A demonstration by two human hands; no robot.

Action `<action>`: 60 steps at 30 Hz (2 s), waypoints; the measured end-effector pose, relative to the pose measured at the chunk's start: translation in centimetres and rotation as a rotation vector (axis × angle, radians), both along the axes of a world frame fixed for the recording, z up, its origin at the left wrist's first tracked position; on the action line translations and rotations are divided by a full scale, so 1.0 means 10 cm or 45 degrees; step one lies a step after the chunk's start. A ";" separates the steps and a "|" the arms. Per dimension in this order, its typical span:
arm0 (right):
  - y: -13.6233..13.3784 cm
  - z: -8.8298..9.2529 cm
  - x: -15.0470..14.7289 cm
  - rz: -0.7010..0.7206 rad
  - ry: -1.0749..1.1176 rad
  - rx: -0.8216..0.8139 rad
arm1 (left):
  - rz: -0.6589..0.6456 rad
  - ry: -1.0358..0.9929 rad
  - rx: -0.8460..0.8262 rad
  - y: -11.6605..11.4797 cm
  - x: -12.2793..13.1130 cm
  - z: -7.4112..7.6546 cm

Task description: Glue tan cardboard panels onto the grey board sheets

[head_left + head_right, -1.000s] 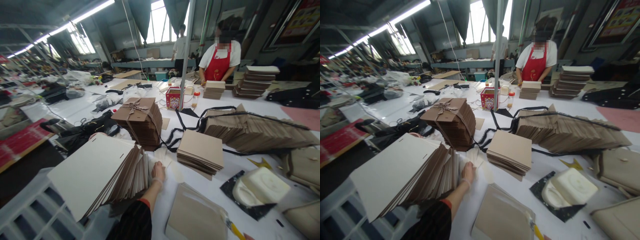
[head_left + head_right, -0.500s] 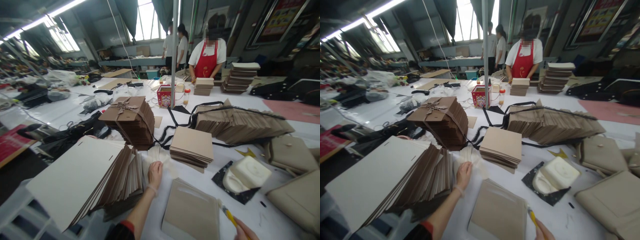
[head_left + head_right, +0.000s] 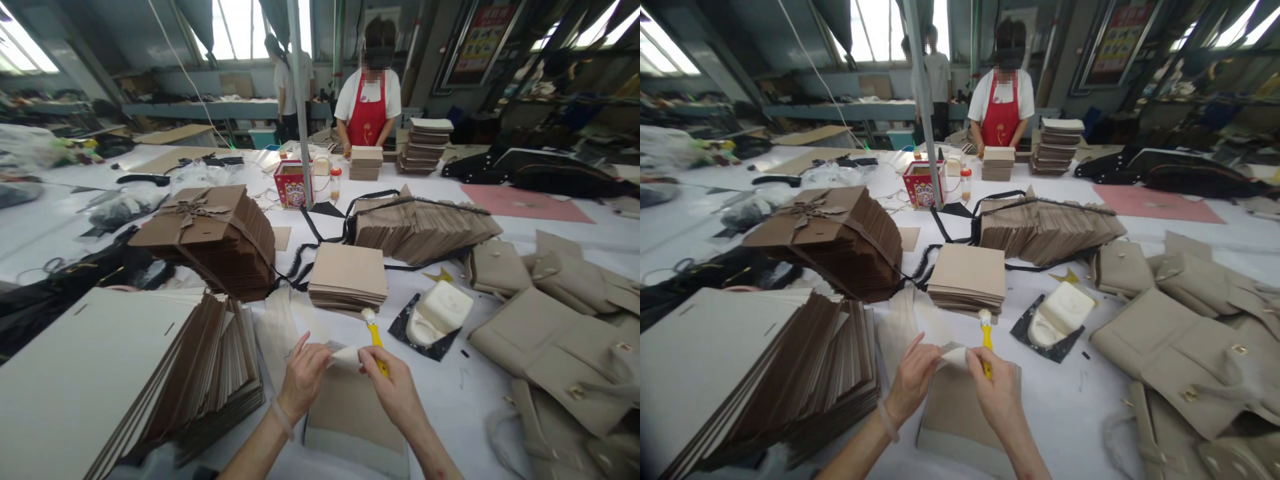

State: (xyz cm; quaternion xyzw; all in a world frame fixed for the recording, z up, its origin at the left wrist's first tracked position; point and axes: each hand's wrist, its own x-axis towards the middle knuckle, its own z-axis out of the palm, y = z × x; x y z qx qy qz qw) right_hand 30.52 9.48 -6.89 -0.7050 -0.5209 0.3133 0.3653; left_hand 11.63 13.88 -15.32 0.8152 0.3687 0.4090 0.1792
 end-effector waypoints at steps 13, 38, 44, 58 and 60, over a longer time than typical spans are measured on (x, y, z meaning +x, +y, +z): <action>-0.03 0.04 -0.02 -0.030 0.215 -0.147 | -0.067 0.038 0.138 0.04 0.01 0.06; 0.28 -0.44 0.38 -0.257 -0.160 0.171 | 0.648 -0.432 -0.712 0.56 -0.63 -0.44; 0.37 -0.51 0.60 -0.357 -0.759 0.235 | 0.339 -0.426 -0.841 0.39 -0.42 -0.08; -0.56 -0.38 0.41 -0.353 0.184 0.004 | -0.554 -0.041 -1.364 -0.01 0.03 0.21; -0.76 -0.54 0.43 -0.425 0.028 0.016 | -0.524 0.098 -1.456 -0.11 -0.03 0.03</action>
